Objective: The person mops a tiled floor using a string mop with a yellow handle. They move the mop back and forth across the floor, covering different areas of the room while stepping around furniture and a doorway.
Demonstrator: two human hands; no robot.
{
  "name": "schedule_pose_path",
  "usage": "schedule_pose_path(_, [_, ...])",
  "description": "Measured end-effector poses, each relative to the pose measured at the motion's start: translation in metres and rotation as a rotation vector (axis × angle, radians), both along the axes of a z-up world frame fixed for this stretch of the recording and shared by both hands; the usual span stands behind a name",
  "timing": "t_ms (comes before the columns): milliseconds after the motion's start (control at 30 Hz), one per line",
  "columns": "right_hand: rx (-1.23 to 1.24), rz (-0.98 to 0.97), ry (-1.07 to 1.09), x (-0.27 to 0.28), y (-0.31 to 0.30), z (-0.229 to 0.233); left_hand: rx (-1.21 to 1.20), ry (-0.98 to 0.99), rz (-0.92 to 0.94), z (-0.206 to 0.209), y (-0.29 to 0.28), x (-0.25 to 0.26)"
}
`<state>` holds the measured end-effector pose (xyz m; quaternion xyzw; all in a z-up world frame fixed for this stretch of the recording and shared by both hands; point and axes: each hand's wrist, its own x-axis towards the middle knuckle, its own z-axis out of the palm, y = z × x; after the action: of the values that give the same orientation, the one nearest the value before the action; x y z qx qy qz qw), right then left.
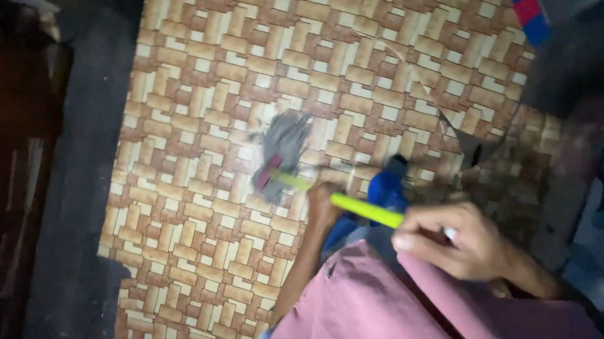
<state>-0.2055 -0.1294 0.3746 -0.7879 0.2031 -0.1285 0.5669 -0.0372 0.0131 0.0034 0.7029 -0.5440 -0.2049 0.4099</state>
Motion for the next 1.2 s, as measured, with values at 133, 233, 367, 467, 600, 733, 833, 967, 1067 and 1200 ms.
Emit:
schedule_pose_path(133, [0.282, -0.066, 0.017, -0.01, -0.025, -0.077, 0.796, -0.075, 0.116, -0.035, 0.052, -0.017])
schedule_pose_path(233, [0.388, -0.097, 0.076, -0.027, -0.047, -0.096, 0.89, 0.073, 0.228, -0.064, 0.048, -0.039])
schedule_pose_path(367, [0.145, -0.258, 0.154, -0.063, -0.117, -0.065, 0.497, -0.134, 0.117, -0.034, -0.053, -0.075])
schedule_pose_path(467, [-0.076, -0.283, 0.356, -0.107, -0.154, 0.002, 0.03, -0.085, 0.15, -0.041, -0.173, -0.114])
schedule_pose_path(600, [-0.405, -0.309, 0.299, -0.105, -0.163, 0.024, 0.027, 0.166, 0.086, 0.005, -0.295, -0.13])
schedule_pose_path(733, [-0.357, -0.408, 0.195, -0.109, -0.177, -0.005, 0.19, 0.099, -0.068, 0.036, -0.348, -0.113])
schedule_pose_path(833, [-0.196, -0.454, 0.113, -0.113, -0.182, -0.001, 0.228, 0.003, -0.124, 0.031, -0.34, -0.11])
schedule_pose_path(967, [0.009, -0.31, 0.118, -0.113, -0.177, 0.023, 0.063, -0.054, -0.063, -0.026, -0.253, -0.114])
schedule_pose_path(1067, [0.166, -0.125, 0.089, -0.111, -0.168, -0.005, 0.26, -0.281, 0.026, -0.052, -0.159, -0.111])
schedule_pose_path(1200, [0.234, -0.034, 0.03, -0.108, -0.158, -0.033, 0.248, -0.111, 0.122, -0.052, -0.117, -0.103])
